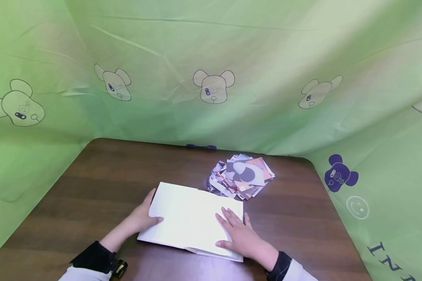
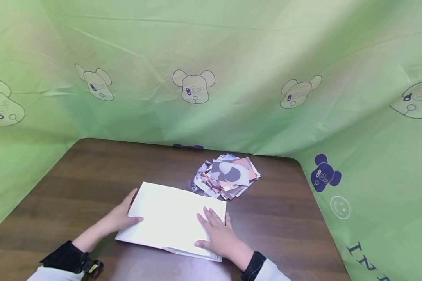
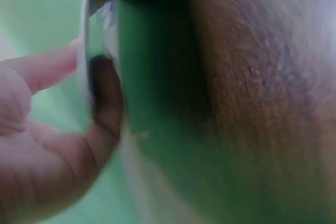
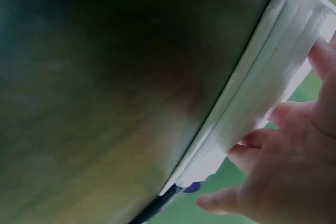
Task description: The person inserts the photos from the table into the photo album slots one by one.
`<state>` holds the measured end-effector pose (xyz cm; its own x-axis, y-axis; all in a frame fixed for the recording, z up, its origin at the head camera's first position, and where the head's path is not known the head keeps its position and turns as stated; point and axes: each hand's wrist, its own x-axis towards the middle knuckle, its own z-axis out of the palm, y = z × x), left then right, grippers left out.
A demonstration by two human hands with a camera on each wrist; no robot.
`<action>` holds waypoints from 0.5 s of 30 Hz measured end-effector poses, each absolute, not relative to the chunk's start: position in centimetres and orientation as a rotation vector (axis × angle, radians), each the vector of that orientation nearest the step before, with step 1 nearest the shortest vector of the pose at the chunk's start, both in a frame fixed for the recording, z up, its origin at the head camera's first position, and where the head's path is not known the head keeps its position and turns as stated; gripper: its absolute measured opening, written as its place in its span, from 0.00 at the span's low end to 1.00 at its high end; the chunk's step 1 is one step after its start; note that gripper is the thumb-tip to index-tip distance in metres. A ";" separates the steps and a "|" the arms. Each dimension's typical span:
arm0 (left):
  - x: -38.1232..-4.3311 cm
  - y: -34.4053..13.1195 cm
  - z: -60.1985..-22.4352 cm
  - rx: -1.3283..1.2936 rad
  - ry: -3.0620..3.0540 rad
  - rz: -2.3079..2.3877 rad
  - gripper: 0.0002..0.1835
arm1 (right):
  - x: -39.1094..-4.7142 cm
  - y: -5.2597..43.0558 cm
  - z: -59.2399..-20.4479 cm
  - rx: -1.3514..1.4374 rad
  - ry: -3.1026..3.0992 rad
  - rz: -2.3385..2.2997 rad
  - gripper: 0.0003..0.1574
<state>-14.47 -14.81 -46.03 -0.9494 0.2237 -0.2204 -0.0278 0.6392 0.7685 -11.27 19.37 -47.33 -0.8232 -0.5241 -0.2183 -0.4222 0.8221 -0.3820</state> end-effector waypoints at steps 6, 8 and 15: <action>-12.4 -9.2 -45.7 0.531 2.906 0.668 0.48 | -11.3 19.5 -47.1 -0.752 2.714 -0.413 0.54; -11.6 -7.2 -45.4 0.756 2.869 0.547 0.41 | -11.5 19.4 -47.0 -0.762 2.716 -0.396 0.54; -9.5 -3.0 -46.0 1.020 2.783 0.173 0.33 | -12.3 19.7 -46.7 -0.813 2.684 -0.396 0.52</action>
<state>-9.53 -3.02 -46.02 -0.7508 0.6493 -0.1208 0.6294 0.7589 0.1670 -12.29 19.70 -46.70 -0.7915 -0.5738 -0.2103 -0.4887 0.8009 -0.3459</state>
